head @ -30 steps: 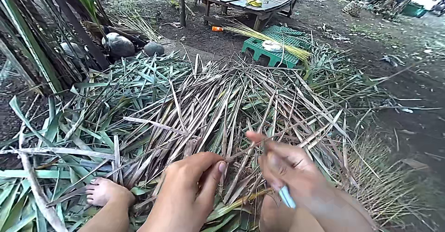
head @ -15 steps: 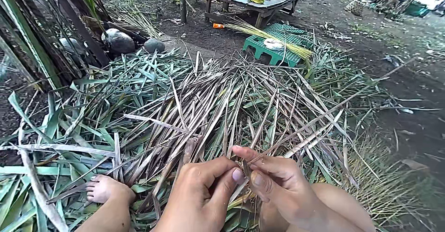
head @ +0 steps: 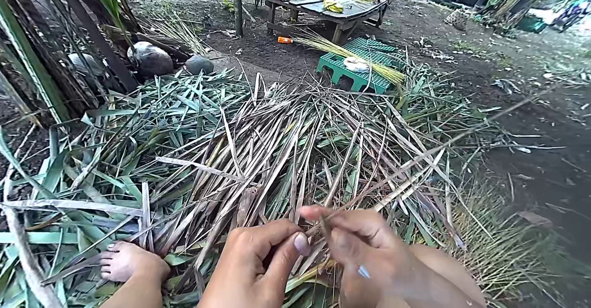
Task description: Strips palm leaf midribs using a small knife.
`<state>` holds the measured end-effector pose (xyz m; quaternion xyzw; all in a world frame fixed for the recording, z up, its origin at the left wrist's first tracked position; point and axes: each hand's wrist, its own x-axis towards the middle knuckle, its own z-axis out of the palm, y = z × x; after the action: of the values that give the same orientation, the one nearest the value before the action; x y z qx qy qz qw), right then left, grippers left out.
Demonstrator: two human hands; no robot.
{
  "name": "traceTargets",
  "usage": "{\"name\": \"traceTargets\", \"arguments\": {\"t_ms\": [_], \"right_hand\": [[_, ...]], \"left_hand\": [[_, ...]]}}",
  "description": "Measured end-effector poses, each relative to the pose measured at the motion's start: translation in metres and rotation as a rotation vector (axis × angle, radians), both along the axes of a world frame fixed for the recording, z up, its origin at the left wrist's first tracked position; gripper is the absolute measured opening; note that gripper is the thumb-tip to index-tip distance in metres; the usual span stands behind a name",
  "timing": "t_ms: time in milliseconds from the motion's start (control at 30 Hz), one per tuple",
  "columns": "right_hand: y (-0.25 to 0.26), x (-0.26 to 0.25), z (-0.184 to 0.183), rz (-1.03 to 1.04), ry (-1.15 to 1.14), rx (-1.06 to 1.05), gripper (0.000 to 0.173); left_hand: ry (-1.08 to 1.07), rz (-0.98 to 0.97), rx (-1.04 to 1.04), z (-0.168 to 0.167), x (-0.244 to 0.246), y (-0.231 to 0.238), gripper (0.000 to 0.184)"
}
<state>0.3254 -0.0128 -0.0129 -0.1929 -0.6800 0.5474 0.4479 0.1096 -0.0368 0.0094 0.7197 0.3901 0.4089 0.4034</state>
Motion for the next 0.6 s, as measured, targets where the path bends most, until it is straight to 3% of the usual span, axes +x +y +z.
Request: {"name": "traceTargets", "arguments": {"t_ms": [267, 333, 433, 500, 600], "right_hand": [[0.028, 0.054, 0.019, -0.431, 0.327, -0.114, 0.034], [0.022, 0.053, 0.015, -0.336, 0.207, -0.059, 0.037], [0.007, 0.024, 0.004, -0.009, -0.03, 0.019, 0.041], [0.002, 0.008, -0.002, 0.127, -0.045, -0.018, 0.04], [0.008, 0.015, -0.003, 0.03, 0.022, -0.01, 0.039]], "left_hand": [[0.0, -0.013, -0.174, 0.003, -0.017, 0.001, 0.022], [-0.012, -0.033, -0.226, 0.002, -0.019, 0.003, 0.022], [-0.09, -0.134, -0.372, 0.003, -0.014, 0.003, 0.026], [-0.153, -0.193, -0.485, 0.005, -0.012, 0.002, 0.03], [-0.199, -0.211, -0.578, 0.008, -0.013, 0.002, 0.034]]}}
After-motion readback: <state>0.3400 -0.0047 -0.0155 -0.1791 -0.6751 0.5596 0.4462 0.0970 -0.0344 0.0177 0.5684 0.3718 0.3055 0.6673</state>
